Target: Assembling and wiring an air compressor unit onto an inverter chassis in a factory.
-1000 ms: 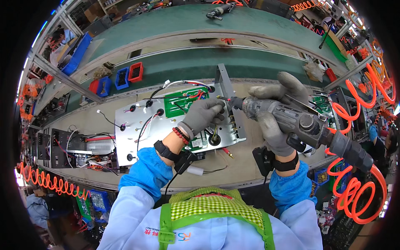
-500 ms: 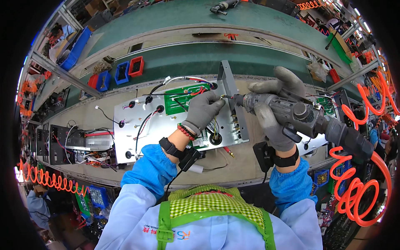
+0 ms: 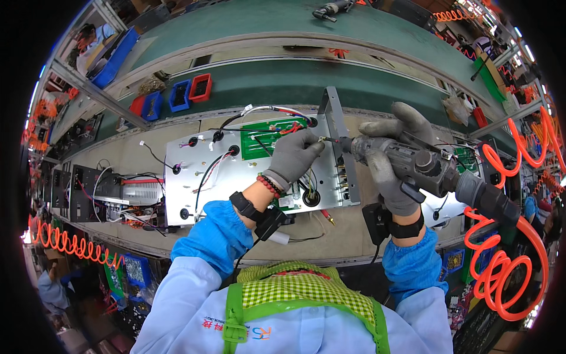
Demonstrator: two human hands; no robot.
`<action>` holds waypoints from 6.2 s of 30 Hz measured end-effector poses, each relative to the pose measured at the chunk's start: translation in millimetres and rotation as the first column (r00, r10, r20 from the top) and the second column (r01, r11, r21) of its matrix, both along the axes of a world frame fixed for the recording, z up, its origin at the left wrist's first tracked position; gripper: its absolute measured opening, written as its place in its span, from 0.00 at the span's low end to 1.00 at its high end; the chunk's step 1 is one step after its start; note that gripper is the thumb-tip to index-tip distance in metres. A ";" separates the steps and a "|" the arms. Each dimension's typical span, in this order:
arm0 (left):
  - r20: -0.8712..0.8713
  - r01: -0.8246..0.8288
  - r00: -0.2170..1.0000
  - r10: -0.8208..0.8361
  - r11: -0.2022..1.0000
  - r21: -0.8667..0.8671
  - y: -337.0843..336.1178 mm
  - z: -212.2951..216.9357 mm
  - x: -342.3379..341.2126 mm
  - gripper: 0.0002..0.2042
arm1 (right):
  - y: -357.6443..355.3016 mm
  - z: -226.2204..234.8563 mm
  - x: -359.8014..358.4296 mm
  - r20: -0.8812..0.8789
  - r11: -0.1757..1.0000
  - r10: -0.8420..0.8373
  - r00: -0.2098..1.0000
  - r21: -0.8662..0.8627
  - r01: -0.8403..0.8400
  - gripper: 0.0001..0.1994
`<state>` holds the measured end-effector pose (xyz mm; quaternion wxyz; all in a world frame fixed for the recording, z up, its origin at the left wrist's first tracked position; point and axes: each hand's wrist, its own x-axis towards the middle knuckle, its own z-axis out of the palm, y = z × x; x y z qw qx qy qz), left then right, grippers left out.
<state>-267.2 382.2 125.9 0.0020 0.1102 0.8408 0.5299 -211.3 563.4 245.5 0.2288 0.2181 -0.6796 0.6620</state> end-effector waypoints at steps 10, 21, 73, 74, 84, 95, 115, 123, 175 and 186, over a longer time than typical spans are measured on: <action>-0.050 -0.007 0.999 0.007 1.000 -0.013 0.3 -4.3 -1.6 0.10 | -2.0 -1.7 -1.3 0.003 1.000 -0.015 1.000 0.006 0.015 0.32; -0.073 0.011 0.997 -0.013 1.000 -0.020 3.6 -7.2 -1.0 0.08 | -1.9 -7.1 -8.9 0.059 0.999 -0.049 0.997 0.002 0.049 0.31; 0.073 0.130 0.992 -0.108 0.781 -0.611 2.3 -12.6 2.3 0.11 | -44.3 -14.4 -42.1 0.489 0.904 0.048 0.871 0.350 -0.246 0.18; 0.054 0.138 0.990 -0.133 0.773 -0.619 0.8 -9.6 4.7 0.11 | -45.3 -11.4 -42.2 0.478 0.903 0.058 0.877 0.349 -0.250 0.18; -0.437 -0.358 0.881 0.182 0.860 -0.363 -275.6 36.4 80.1 0.26 | -35.7 105.8 79.3 0.388 0.976 0.006 0.922 0.199 -0.090 0.26; 0.088 -0.275 0.960 0.267 0.956 0.100 -344.7 -100.1 97.8 0.28 | 50.1 -141.3 354.7 0.512 0.695 -0.713 0.480 0.606 0.386 0.22; 0.316 -0.245 0.948 0.042 0.732 0.636 -146.9 -125.6 119.5 0.30 | 54.3 -299.5 522.3 0.363 0.420 -0.902 -0.233 0.863 -0.281 0.25; 0.261 0.584 0.731 -0.630 0.776 0.238 -89.5 -60.1 143.3 0.37 | 45.8 -260.2 430.4 0.410 0.246 -0.890 0.199 0.800 -0.548 0.24; 0.159 -0.471 -0.755 0.636 -0.359 -0.805 -855.9 -266.1 1497.8 0.34 | -1049.6 -390.1 890.2 0.197 -0.161 0.975 0.101 0.945 -0.285 0.35; 0.134 -0.337 -0.935 0.329 -0.705 -0.624 -1077.4 -517.0 1474.5 0.42 | -1060.0 -406.2 894.6 0.178 -0.152 0.970 0.165 0.976 -0.159 0.36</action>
